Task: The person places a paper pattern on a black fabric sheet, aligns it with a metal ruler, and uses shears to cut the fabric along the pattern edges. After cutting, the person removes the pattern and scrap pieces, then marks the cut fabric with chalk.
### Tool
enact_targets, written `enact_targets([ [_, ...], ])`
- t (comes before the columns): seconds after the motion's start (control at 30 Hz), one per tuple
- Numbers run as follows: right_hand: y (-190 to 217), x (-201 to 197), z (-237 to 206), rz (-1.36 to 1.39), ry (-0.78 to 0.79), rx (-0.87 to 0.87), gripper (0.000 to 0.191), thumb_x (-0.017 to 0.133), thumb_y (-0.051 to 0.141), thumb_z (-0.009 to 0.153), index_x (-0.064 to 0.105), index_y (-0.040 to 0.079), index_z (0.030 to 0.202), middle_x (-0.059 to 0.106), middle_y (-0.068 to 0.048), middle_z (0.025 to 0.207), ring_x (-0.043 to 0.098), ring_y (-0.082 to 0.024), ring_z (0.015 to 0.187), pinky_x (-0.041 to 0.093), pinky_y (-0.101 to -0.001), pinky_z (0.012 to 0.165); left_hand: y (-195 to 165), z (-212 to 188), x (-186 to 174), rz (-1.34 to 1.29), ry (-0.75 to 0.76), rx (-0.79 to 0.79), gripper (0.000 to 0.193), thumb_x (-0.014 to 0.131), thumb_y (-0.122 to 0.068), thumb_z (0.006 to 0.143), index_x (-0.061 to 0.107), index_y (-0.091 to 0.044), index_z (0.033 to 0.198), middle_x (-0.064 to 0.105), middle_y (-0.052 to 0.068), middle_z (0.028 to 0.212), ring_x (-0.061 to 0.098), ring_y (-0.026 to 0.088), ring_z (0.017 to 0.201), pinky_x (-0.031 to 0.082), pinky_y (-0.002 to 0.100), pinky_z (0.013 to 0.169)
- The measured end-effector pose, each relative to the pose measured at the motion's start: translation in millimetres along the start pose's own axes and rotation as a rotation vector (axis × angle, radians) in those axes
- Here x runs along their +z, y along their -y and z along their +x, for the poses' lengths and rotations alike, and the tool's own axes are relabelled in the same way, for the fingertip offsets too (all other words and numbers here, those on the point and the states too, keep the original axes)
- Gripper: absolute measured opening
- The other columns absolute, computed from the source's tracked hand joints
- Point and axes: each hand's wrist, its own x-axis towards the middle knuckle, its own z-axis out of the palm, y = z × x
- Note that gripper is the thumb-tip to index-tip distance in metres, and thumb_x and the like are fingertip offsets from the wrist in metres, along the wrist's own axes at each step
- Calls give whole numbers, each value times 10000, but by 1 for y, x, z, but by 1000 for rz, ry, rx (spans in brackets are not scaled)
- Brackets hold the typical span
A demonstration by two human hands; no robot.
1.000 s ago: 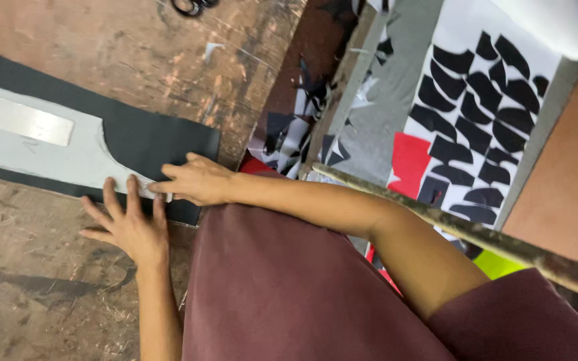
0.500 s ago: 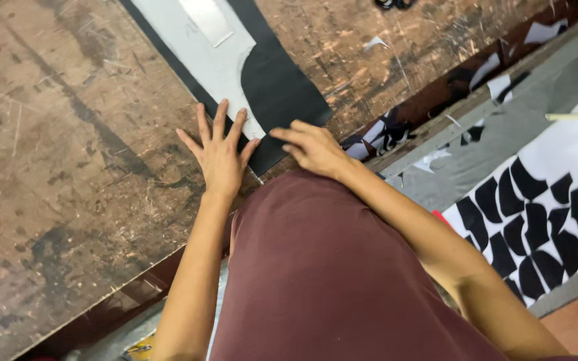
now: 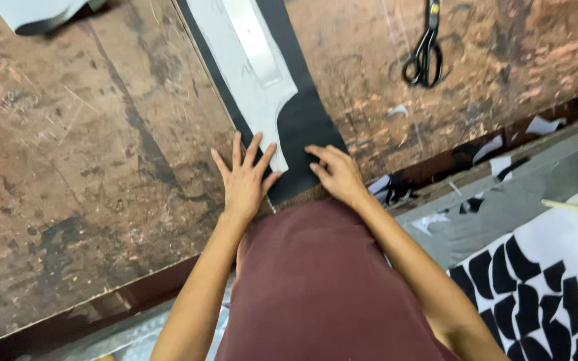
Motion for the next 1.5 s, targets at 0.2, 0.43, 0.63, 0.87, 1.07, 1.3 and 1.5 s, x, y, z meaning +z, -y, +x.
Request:
enact_targets([
  [0.2, -2, -9, 13, 91, 117, 104, 370, 745, 91, 878, 708, 120, 1245, 604, -51, 804, 568, -180, 695, 485, -322, 656, -1, 0, -1, 8, -24, 7, 617, 667, -489, 917, 539, -292, 1487, 368, 17, 1623, 177, 365, 1545, 52, 798, 1136],
  [0.43, 3, -9, 24, 143, 121, 94, 364, 759, 76, 877, 724, 124, 1236, 593, -26, 792, 527, -126, 657, 467, -282, 622, -2, -2, -6, -23, -32, -23, 598, 665, -461, 910, 551, -271, 1465, 377, 18, 1615, 184, 361, 1541, 50, 775, 1152],
  [0.63, 6, -13, 23, 348, 166, 215, 337, 733, 81, 921, 714, 91, 1257, 604, 22, 777, 534, -62, 604, 450, -239, 546, 1, -5, -4, -45, -28, 1, 560, 667, -432, 955, 560, -243, 1471, 370, 42, 1619, 174, 365, 1547, 40, 779, 1151],
  [0.87, 6, -19, 24, 618, 202, 323, 315, 701, 100, 969, 692, 38, 1278, 574, 31, 786, 517, -46, 533, 404, -212, 477, 2, -10, 3, -69, -37, -15, 560, 665, -435, 962, 561, -248, 1479, 362, 40, 1635, 165, 359, 1559, 37, 769, 1170],
  [1.07, 8, -20, 23, 609, 181, 314, 309, 699, 88, 975, 693, 25, 1277, 592, 14, 781, 522, -51, 527, 397, -216, 466, 1, -11, 4, -52, -21, -16, 561, 652, -450, 974, 553, -256, 1490, 346, 35, 1643, 151, 357, 1561, 22, 765, 1169],
  [1.3, 9, -19, 19, 601, 146, 324, 306, 695, 93, 974, 689, 29, 1273, 601, 11, 773, 528, -51, 515, 400, -215, 450, 1, -11, 3, -70, -13, -22, 584, 650, -462, 967, 532, -268, 1505, 329, 25, 1650, 137, 352, 1563, 13, 755, 1177],
  [1.5, 10, -18, 18, 606, 125, 334, 310, 699, 94, 973, 684, 31, 1275, 602, 8, 774, 526, -50, 513, 402, -214, 446, 3, -12, 1, -71, -10, 3, 525, 599, -393, 1030, 513, -281, 1535, 309, 15, 1672, 128, 348, 1574, 4, 748, 1179],
])
